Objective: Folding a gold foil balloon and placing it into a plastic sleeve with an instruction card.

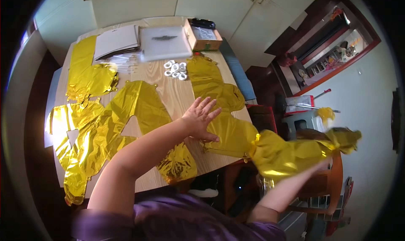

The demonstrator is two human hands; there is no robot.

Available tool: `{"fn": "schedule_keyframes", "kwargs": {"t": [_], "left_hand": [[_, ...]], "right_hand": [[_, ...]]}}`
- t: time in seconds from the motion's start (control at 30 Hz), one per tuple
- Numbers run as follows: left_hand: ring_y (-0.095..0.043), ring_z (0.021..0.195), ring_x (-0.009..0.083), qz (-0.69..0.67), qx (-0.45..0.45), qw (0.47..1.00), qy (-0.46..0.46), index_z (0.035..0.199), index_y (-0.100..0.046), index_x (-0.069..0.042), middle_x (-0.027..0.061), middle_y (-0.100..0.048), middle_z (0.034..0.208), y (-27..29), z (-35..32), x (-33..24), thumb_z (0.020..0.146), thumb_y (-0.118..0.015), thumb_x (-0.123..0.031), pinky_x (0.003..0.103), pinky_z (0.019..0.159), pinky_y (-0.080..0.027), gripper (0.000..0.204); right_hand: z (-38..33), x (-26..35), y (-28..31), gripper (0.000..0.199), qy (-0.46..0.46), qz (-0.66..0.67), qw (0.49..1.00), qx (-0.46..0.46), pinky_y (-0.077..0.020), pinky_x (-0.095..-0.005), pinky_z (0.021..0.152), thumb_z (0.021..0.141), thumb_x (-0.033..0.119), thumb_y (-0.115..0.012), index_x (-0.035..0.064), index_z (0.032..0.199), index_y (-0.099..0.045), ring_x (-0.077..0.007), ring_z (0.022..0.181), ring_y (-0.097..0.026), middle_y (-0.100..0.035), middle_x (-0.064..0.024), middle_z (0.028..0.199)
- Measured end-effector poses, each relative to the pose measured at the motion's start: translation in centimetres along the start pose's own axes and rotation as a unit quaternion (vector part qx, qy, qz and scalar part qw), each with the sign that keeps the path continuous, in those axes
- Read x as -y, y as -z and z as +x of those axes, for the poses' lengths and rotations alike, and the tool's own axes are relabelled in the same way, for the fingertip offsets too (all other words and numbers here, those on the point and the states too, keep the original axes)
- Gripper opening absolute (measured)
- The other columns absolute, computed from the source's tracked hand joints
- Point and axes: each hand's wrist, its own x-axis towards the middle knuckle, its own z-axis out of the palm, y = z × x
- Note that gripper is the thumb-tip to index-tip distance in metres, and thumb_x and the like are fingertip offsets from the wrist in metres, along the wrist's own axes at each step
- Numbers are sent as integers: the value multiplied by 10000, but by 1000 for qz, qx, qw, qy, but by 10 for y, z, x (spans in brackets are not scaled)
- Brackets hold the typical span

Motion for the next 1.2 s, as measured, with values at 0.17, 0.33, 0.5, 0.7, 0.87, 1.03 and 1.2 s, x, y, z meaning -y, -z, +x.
{"fn": "schedule_keyframes", "kwargs": {"t": [0.17, 0.33, 0.5, 0.7, 0.87, 1.03, 1.2], "left_hand": [[-50, 1570, 356, -8, -23, 1000, -3, 1625, -211, -118, 202, -136, 1682, -4, 0, -2, 796, -464, -889, 515, 1258, 7, 1160], [-69, 1570, 346, 26, -104, 994, -5, 1620, -228, -102, 200, -159, 1680, -8, -11, -5, 808, -448, -885, 519, 1259, 11, 1150], [-291, 1501, 331, -26, -91, 989, 110, 1488, -464, -92, 182, -370, 1586, 32, -83, 18, 1011, -487, -486, 554, 1244, -145, 619], [-374, 1445, 379, -36, -169, 977, 127, 1370, -581, -85, 189, -460, 1513, 24, -288, 113, 832, -727, -385, 533, 1212, -254, 633], [-317, 1465, 410, -68, -191, 964, 171, 1454, -503, -84, 210, -398, 1546, -10, -335, 102, 866, -722, -384, 519, 1208, -275, 696], [-326, 1457, 402, -105, -193, 951, 217, 1439, -511, -69, 214, -403, 1545, -7, -328, 89, 883, -697, -360, 510, 1196, -287, 655], [-381, 1423, 371, -43, -179, 967, 177, 1381, -562, -58, 194, -438, 1528, -20, -334, 101, 877, -670, -274, 493, 1149, -339, 560]], "right_hand": [[92, 52, 29, 473, 174, -241, 955, 5, -394, -420, 1119, 1074, 345, -424, 32, 1417, -519, -292, 1299, -520, -534, -129, 1436], [71, 1, -99, 403, 281, -287, 886, 231, -366, -407, 1085, 1073, 285, -432, 34, 1379, -508, -283, 1275, -487, -505, -127, 1417], [-227, -108, -287, 153, 71, -200, 882, 420, -440, -313, 653, 1017, 204, -572, 55, 1028, -602, -132, 754, -546, -606, -33, 909], [-363, -217, -363, 205, 168, -363, 836, 376, -512, -492, 719, 975, 261, -576, 70, 901, -595, -383, 831, -664, -687, -152, 897], [-406, -261, -379, 186, 183, -534, 741, 363, -545, -509, 760, 951, 244, -564, 61, 954, -601, -369, 911, -687, -677, -160, 1006], [-424, -251, -390, 315, 108, -587, 684, 420, -538, -530, 861, 952, 294, -543, 37, 1082, -670, -393, 986, -689, -687, -183, 1135], [-378, -228, -384, 383, 61, -454, 610, 647, -542, -474, 897, 989, 266, -459, -35, 944, -692, -426, 926, -687, -696, -273, 887]]}}
